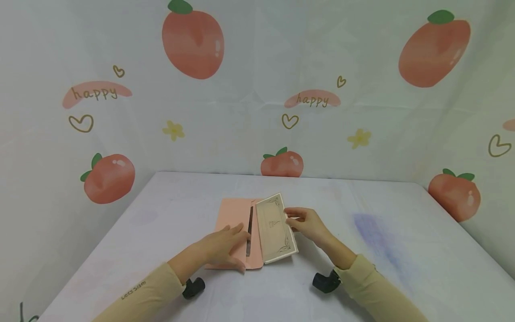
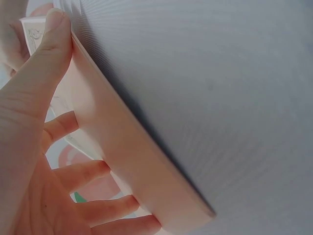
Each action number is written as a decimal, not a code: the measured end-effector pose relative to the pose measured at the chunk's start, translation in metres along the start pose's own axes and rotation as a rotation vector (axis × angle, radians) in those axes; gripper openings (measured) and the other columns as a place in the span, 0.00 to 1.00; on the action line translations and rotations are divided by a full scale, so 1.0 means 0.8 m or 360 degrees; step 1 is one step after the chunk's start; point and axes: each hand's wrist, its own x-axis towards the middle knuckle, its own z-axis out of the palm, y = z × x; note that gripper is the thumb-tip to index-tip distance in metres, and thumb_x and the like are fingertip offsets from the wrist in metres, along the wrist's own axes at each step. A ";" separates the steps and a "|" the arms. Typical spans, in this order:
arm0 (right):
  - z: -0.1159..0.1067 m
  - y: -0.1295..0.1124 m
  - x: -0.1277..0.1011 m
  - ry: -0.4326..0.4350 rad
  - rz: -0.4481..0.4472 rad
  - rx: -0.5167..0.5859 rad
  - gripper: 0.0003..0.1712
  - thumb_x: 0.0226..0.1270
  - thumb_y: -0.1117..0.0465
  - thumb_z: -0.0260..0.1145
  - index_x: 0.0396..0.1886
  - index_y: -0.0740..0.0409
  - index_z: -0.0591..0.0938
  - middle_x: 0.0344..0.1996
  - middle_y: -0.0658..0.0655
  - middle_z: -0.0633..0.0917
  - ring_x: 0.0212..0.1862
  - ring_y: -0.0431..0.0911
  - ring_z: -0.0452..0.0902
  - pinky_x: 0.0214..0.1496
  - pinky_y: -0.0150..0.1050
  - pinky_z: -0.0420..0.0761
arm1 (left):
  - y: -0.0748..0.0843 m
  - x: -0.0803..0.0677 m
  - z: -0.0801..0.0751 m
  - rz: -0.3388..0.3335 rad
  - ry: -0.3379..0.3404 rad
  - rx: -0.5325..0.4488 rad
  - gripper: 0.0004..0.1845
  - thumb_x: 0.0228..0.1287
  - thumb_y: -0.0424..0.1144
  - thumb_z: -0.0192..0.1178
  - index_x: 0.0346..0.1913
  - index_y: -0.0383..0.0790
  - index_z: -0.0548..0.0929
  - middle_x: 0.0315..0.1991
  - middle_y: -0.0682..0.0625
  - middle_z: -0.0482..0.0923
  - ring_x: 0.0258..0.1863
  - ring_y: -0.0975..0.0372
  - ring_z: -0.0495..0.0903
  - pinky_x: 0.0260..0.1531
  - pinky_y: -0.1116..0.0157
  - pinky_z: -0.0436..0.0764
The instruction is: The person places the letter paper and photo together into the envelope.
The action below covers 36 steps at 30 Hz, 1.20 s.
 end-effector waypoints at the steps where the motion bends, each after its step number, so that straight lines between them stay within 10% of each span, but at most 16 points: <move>1: 0.001 0.000 0.000 0.0003 0.0004 0.0005 0.21 0.63 0.69 0.60 0.56 0.71 0.74 0.50 0.70 0.80 0.39 0.43 0.82 0.40 0.37 0.85 | 0.000 0.000 0.000 0.0001 0.0000 0.0001 0.41 0.43 0.67 0.64 0.59 0.53 0.67 0.72 0.40 0.55 0.66 0.34 0.59 0.58 0.40 0.69; 36: 0.033 -0.006 0.007 -0.0001 0.0026 0.0138 0.25 0.58 0.73 0.62 0.57 0.71 0.72 0.47 0.71 0.81 0.38 0.45 0.83 0.38 0.39 0.85 | 0.000 0.002 0.001 0.0028 0.0023 0.0010 0.40 0.43 0.65 0.65 0.58 0.51 0.68 0.70 0.37 0.58 0.65 0.35 0.62 0.60 0.42 0.69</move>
